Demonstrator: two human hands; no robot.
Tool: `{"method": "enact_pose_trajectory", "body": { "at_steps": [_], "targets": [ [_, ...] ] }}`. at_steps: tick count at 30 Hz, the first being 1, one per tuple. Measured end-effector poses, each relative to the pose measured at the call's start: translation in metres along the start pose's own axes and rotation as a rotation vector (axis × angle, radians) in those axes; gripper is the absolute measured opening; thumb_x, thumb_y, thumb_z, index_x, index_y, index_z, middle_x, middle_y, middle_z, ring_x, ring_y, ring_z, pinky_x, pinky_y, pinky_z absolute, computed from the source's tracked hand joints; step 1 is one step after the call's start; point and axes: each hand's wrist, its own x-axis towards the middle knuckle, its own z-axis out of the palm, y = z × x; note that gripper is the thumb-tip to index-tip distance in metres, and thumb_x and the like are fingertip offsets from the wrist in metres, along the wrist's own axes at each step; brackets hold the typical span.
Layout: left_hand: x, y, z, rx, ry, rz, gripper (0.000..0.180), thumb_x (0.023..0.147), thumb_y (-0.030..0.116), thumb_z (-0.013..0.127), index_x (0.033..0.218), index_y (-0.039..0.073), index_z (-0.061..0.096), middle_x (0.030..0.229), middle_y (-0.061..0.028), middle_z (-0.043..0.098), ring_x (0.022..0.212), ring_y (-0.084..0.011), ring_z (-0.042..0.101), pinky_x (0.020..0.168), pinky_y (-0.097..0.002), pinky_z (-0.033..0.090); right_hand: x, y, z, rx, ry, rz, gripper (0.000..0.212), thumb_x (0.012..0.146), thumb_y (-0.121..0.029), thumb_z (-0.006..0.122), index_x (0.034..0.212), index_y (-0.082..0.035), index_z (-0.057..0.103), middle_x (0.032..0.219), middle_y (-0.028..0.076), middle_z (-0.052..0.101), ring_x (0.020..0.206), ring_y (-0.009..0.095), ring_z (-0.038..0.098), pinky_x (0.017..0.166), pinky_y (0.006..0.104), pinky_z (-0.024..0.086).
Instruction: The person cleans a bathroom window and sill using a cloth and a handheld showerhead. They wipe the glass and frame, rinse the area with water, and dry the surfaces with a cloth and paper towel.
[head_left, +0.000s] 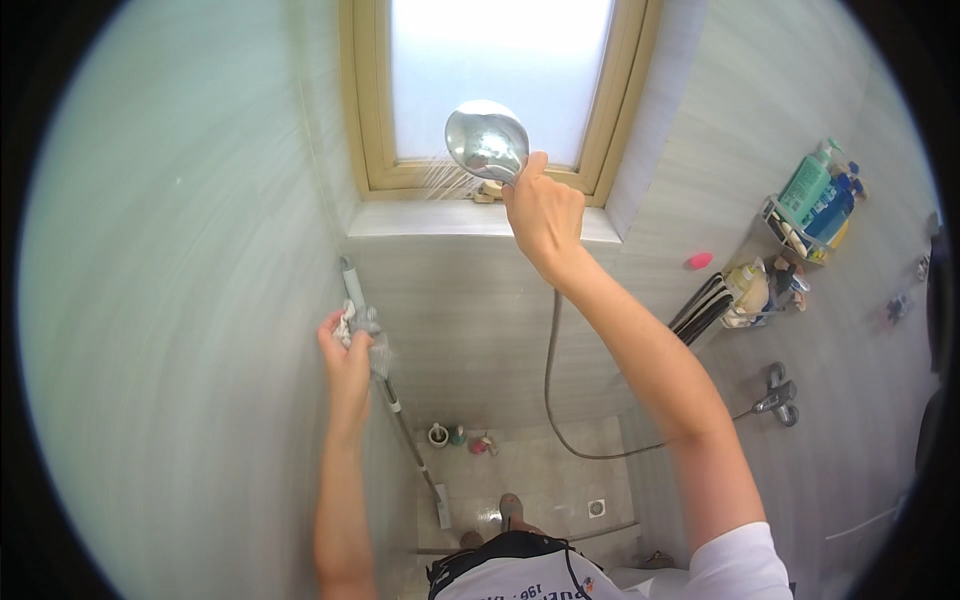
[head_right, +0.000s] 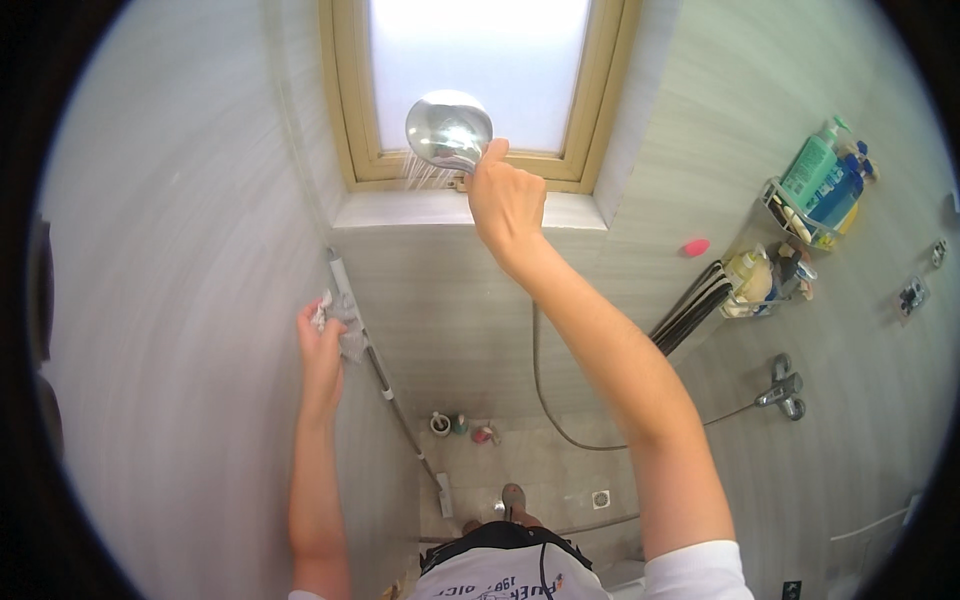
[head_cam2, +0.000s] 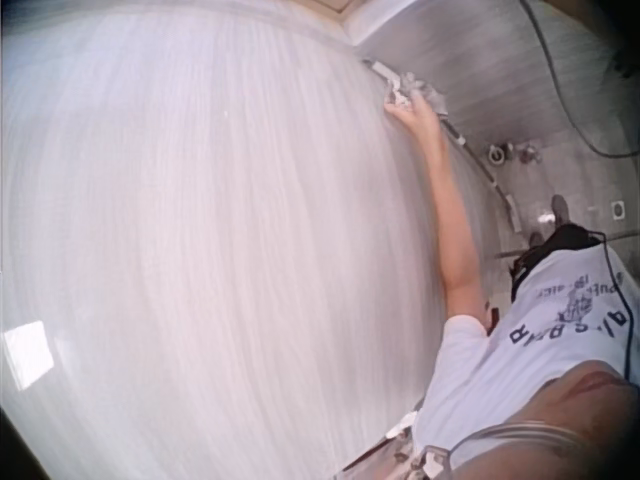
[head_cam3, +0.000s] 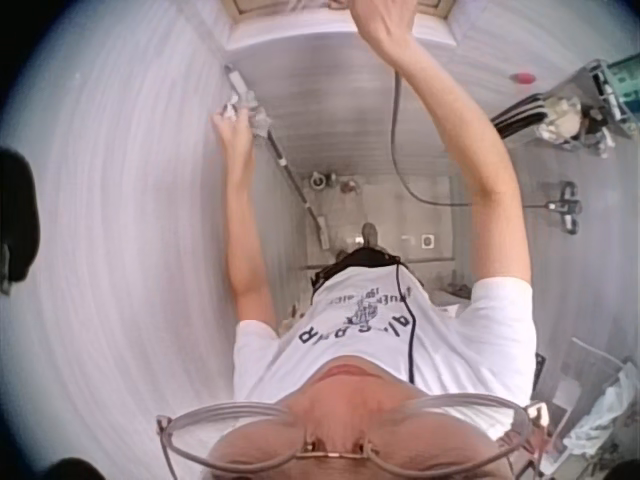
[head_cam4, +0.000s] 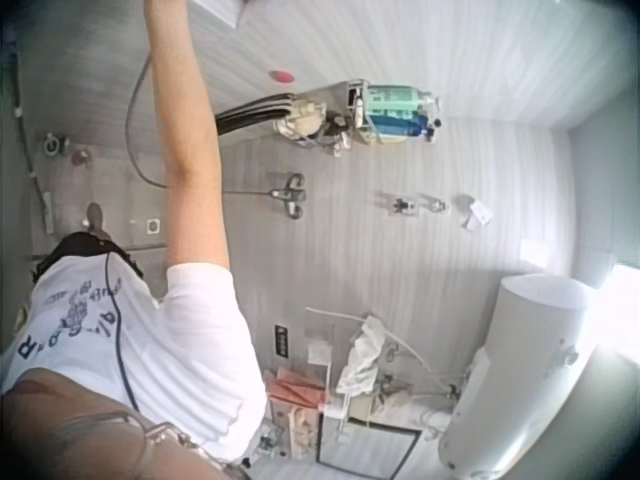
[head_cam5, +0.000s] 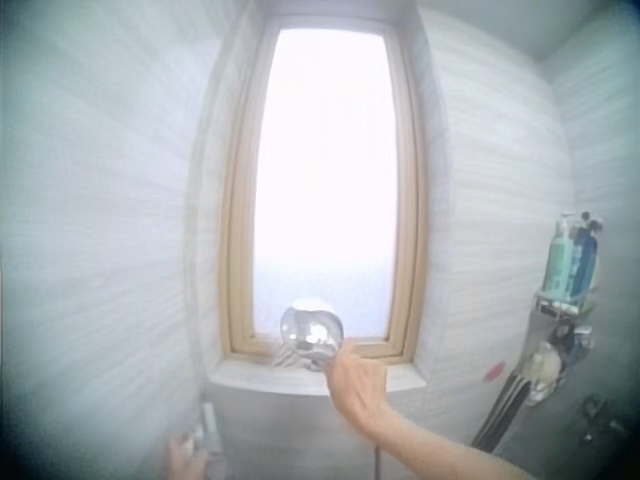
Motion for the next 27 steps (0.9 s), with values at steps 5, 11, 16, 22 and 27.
{"method": "enact_pose_trajectory", "body": {
  "at_steps": [5, 11, 16, 22, 27],
  "targets": [
    [0.076, 0.022, 0.053, 0.690, 0.085, 0.647, 0.040, 0.092, -0.001, 0.058, 0.131, 0.003, 0.049, 0.124, -0.0179, 0.057, 0.112, -0.0317, 0.059, 0.095, -0.0398, 0.049, -0.029, -0.002, -0.001, 0.077, -0.050, 0.073, 0.032, 0.090, -0.019, 0.066, 0.106, 0.001, 0.047, 0.065, 0.018, 0.066, 0.061, 0.039, 0.066, 0.057, 0.0500, 0.049],
    [0.198, -0.015, 0.083, 1.205, 0.065, 0.779, 0.028, 0.089, -0.005, 0.053, 0.116, 0.000, 0.060, 0.116, -0.0201, 0.060, 0.111, -0.0402, 0.057, 0.095, -0.0468, 0.048, -0.040, 0.065, -0.029, 0.024, -0.103, 0.195, 0.034, 0.091, -0.020, 0.065, 0.110, 0.000, 0.046, 0.070, 0.018, 0.067, 0.066, 0.040, 0.067, 0.060, 0.0500, 0.048],
    [0.143, -0.091, 0.217, 1.238, 0.128, 0.912, 0.015, 0.087, 0.002, 0.058, 0.100, 0.001, 0.067, 0.107, -0.0172, 0.062, 0.103, -0.0358, 0.061, 0.092, -0.0447, 0.051, -0.036, 0.076, -0.020, -0.034, -0.174, 0.175, 0.034, 0.092, -0.020, 0.065, 0.111, 0.000, 0.045, 0.069, 0.017, 0.067, 0.067, 0.040, 0.067, 0.060, 0.0491, 0.048],
    [0.192, -0.042, 0.110, 1.575, 0.102, 0.657, 0.016, 0.090, 0.012, 0.060, 0.100, 0.001, 0.068, 0.111, -0.0146, 0.063, 0.112, -0.0318, 0.059, 0.093, -0.0420, 0.049, -0.031, 0.101, -0.004, -0.061, -0.093, 0.168, 0.036, 0.092, -0.023, 0.068, 0.107, -0.001, 0.045, 0.067, 0.015, 0.067, 0.060, 0.036, 0.067, 0.054, 0.0467, 0.047],
    [0.213, -0.031, 0.106, 1.533, 0.153, 0.564, 0.022, 0.086, 0.011, 0.060, 0.104, 0.000, 0.068, 0.116, -0.0171, 0.062, 0.111, -0.0343, 0.058, 0.095, -0.0478, 0.046, -0.013, 0.089, 0.024, -0.066, -0.029, 0.140, 0.037, 0.092, -0.025, 0.070, 0.105, -0.001, 0.044, 0.063, 0.013, 0.066, 0.056, 0.035, 0.066, 0.050, 0.0458, 0.046]
  ]
}}
